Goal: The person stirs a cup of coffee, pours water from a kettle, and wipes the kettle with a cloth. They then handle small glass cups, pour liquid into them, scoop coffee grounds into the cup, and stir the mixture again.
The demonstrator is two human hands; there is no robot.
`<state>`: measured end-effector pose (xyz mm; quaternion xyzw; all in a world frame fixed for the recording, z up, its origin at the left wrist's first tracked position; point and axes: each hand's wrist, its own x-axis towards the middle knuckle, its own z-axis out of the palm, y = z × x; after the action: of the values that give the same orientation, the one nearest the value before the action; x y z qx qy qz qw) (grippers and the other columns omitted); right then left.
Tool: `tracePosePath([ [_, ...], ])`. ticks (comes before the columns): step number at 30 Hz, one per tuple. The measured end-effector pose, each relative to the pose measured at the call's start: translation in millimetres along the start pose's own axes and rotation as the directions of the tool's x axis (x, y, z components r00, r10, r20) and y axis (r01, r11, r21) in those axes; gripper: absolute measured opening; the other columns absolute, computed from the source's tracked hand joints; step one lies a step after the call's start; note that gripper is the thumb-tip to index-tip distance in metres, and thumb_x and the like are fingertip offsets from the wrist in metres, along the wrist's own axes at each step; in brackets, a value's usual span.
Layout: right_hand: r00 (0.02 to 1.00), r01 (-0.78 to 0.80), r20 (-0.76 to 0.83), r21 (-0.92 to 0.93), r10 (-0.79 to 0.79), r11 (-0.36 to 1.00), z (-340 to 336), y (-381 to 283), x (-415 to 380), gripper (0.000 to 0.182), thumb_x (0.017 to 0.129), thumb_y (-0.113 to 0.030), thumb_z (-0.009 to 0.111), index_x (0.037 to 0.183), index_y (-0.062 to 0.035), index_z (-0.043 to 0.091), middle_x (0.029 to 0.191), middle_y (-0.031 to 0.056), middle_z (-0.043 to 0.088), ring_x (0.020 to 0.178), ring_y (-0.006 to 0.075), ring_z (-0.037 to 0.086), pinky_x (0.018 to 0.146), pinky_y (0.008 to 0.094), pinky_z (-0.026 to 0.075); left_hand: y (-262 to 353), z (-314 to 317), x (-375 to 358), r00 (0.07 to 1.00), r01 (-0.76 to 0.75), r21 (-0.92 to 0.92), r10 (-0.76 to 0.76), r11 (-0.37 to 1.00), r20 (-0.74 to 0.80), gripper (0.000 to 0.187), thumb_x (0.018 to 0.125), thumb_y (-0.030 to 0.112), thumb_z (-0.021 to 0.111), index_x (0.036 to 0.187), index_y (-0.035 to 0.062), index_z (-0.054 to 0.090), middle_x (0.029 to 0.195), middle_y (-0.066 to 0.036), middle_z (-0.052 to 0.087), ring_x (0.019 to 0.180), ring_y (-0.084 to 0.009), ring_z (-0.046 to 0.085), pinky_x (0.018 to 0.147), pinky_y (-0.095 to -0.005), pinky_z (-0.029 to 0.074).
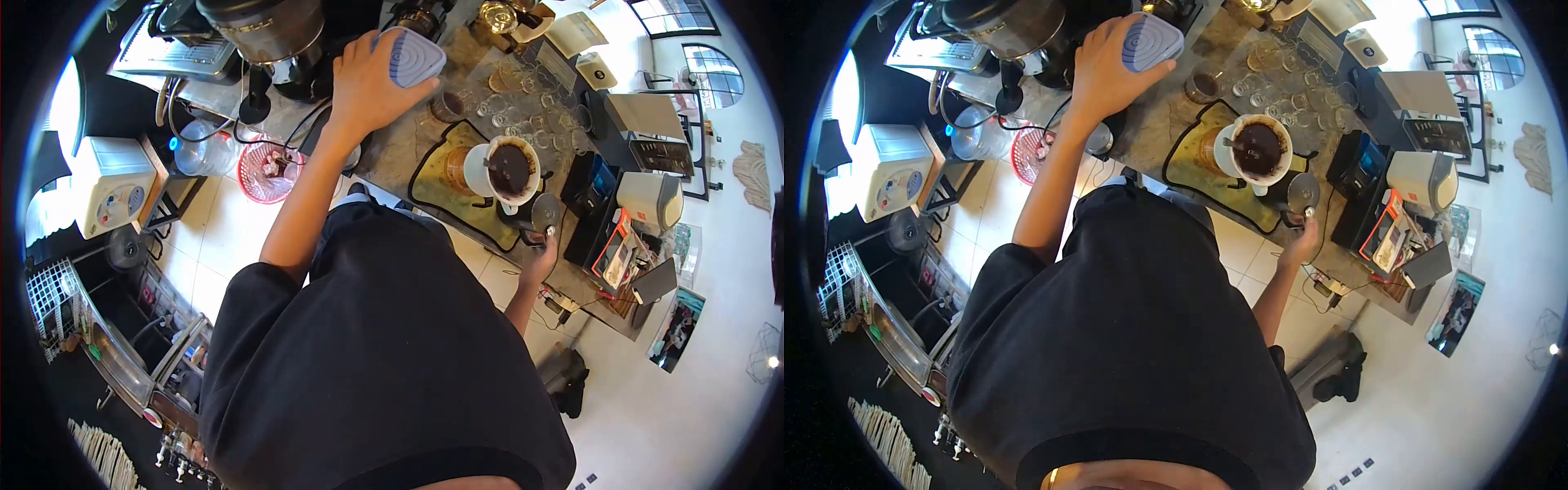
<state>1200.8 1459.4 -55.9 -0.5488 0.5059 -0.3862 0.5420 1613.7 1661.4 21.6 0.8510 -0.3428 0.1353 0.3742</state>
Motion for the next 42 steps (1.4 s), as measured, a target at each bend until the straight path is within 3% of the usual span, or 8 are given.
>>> tracePosePath([
  [7, 0.738, 0.434, -0.434, -0.280, -0.516, 0.856, 20.7, -84.3, 31.4, 0.009, 0.092, -0.009, 0.058, 0.089, -0.0015, 0.061, 0.083, 0.0060, 0.063, 0.070, 0.0116, 0.054, 0.063, 0.0236, 0.043, -1.6, -16.1, 1.6, 0.986, 0.152, -0.325, -0.167, 0.933, -0.018, 0.079, 0.067, 0.057, 0.078, 0.128, 0.0098, 0.057, 0.120, -0.017, 0.059, 0.111, -0.0359, 0.055, 0.096, -0.0455, 0.043],
  [11, 0.762, 0.642, 0.010, -0.137, -0.648, 0.754, 131.9, -180.2, 2.5, 0.006, 0.093, -0.006, 0.061, 0.093, 0.0003, 0.061, 0.087, 0.0073, 0.065, 0.077, 0.0124, 0.057, 0.069, 0.0247, 0.046, -12.8, -18.1, -2.6, 0.978, 0.184, -0.552, -0.208, 0.813, 0.019, 0.076, 0.070, 0.052, 0.080, 0.128, 0.0090, 0.057, 0.118, -0.016, 0.060, 0.110, -0.0306, 0.058, 0.097, -0.0396, 0.043],
  [13, 0.625, 0.752, 0.450, -0.130, -0.638, 0.646, 180.1, -208.8, -12.9, 0.009, 0.095, -0.006, 0.058, 0.099, 0.0011, 0.062, 0.095, 0.0083, 0.066, 0.083, 0.0141, 0.060, 0.074, 0.0256, 0.048, -10.9, -24.2, -6.9, 0.917, 0.343, -0.856, -0.335, 0.387, 0.216, 0.069, 0.077, 0.043, 0.080, 0.129, 0.0057, 0.055, 0.118, -0.014, 0.060, 0.109, -0.0231, 0.057, 0.097, -0.0344, 0.043],
  [15, 0.361, 0.875, 0.789, -0.102, -0.497, 0.474, 228.6, -237.4, -24.6, 0.009, 0.094, -0.006, 0.059, 0.098, -0.0001, 0.064, 0.098, 0.0080, 0.065, 0.087, 0.0151, 0.060, 0.075, 0.0270, 0.048, -19.1, -17.4, -10.6, 0.936, 0.267, -0.896, -0.319, 0.356, 0.152, 0.066, 0.080, 0.040, 0.078, 0.130, 0.0039, 0.053, 0.120, -0.014, 0.059, 0.110, -0.0206, 0.056, 0.097, -0.0334, 0.042],
  [24, -0.051, 0.990, 0.997, 0.043, -0.056, -0.133, 370.1, -185.4, -14.0, 0.009, 0.080, -0.013, 0.061, 0.083, -0.0066, 0.067, 0.080, 0.0117, 0.069, 0.080, 0.0338, 0.068, 0.071, 0.0430, 0.053, -33.8, -21.9, -24.0, 0.928, 0.256, -0.943, -0.326, 0.213, 0.178, 0.064, 0.089, 0.039, 0.065, 0.136, 0.0006, 0.046, 0.126, -0.012, 0.057, 0.119, -0.0195, 0.052, 0.104, -0.0330, 0.035],
  [28, -0.022, 0.984, 0.995, 0.038, 0.095, -0.175, 391.6, -165.6, 1.3, 0.014, 0.077, -0.013, 0.063, 0.089, -0.0067, 0.070, 0.091, 0.0127, 0.071, 0.090, 0.0300, 0.069, 0.076, 0.0413, 0.056, -37.3, -21.2, -29.1, 0.924, 0.247, -0.952, -0.342, 0.182, 0.174, 0.066, 0.089, 0.043, 0.061, 0.138, 0.0005, 0.045, 0.128, -0.015, 0.056, 0.121, -0.0219, 0.052, 0.107, -0.0342, 0.034],
  [36, 0.015, 0.933, 0.999, -0.029, 0.042, 0.358, 385.7, -200.1, 14.5, 0.017, 0.076, -0.013, 0.068, 0.090, -0.0047, 0.071, 0.090, 0.0131, 0.070, 0.091, 0.0309, 0.067, 0.080, 0.0409, 0.053, -36.7, -24.9, -38.1, 0.931, 0.221, -0.972, -0.316, 0.084, 0.184, 0.076, 0.091, 0.049, 0.054, 0.144, -0.0023, 0.035, 0.138, -0.021, 0.050, 0.129, -0.0276, 0.050, 0.109, -0.0374, 0.034],
  [42, 0.103, 0.938, 0.976, -0.159, 0.189, 0.308, 413.0, -147.9, -5.0, 0.022, 0.075, -0.015, 0.071, 0.095, -0.0060, 0.073, 0.092, 0.0130, 0.071, 0.090, 0.0305, 0.068, 0.080, 0.0388, 0.053, -39.1, -21.7, -43.5, 0.919, 0.213, -0.977, -0.335, -0.027, 0.209, 0.077, 0.095, 0.051, 0.047, 0.149, 0.0000, 0.027, 0.145, -0.022, 0.043, 0.133, -0.0314, 0.046, 0.111, -0.0408, 0.034],
])
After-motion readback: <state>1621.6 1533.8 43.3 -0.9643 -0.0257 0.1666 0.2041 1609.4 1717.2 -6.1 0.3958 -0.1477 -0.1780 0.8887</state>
